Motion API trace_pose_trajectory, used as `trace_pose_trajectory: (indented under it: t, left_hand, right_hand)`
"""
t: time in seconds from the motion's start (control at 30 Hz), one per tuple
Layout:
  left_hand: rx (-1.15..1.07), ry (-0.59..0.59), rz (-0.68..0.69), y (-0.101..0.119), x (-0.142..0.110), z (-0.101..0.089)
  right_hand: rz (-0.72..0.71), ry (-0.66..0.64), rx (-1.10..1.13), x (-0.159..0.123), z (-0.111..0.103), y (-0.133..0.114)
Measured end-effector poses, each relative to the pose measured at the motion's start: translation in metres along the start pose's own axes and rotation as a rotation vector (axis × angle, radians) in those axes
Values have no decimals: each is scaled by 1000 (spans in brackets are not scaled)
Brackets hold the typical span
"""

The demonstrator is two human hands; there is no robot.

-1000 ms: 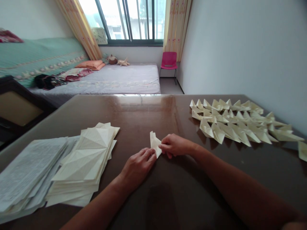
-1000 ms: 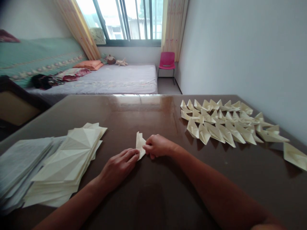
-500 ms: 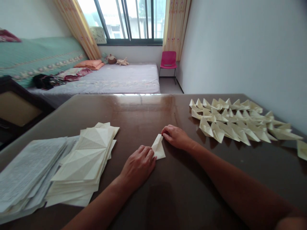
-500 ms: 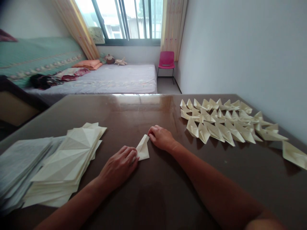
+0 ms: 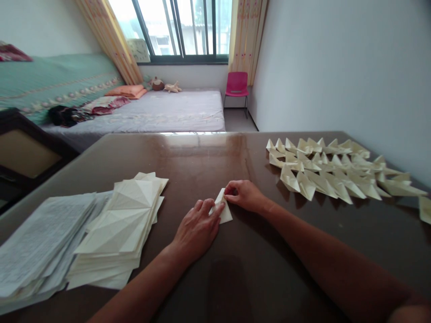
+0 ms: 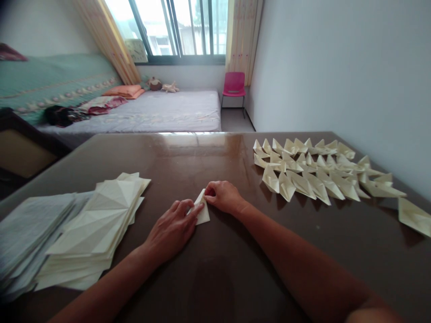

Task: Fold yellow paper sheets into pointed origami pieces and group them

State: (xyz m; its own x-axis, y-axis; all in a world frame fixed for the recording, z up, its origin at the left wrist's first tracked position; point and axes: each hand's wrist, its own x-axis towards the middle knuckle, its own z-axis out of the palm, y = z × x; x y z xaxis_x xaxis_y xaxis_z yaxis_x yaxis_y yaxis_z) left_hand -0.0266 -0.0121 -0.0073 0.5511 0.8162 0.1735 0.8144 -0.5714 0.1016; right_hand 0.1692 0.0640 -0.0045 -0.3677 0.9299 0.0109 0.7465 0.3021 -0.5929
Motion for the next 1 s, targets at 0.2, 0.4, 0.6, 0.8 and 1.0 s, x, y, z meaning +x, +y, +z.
trace_pose_trajectory:
  t: [0.2, 0.4, 0.6, 0.8, 1.0]
  left_hand:
    - [2, 27, 18, -3, -1, 3]
    - [-4, 40, 17, -4, -1, 5]
    - [-10, 62, 33, -4, -1, 3]
    - [33, 35, 64, -3, 0, 1]
    - [22, 41, 66, -1, 1, 0]
  right_hand:
    - [-113, 5, -49, 0, -2, 2]
    - [-220, -29, -165, -3, -6, 2]
    - [-311, -153, -409, -10, -21, -6]
    - [-358, -202, -221, -2, -23, 9]
    - [-309, -24, -132, -3, -18, 3]
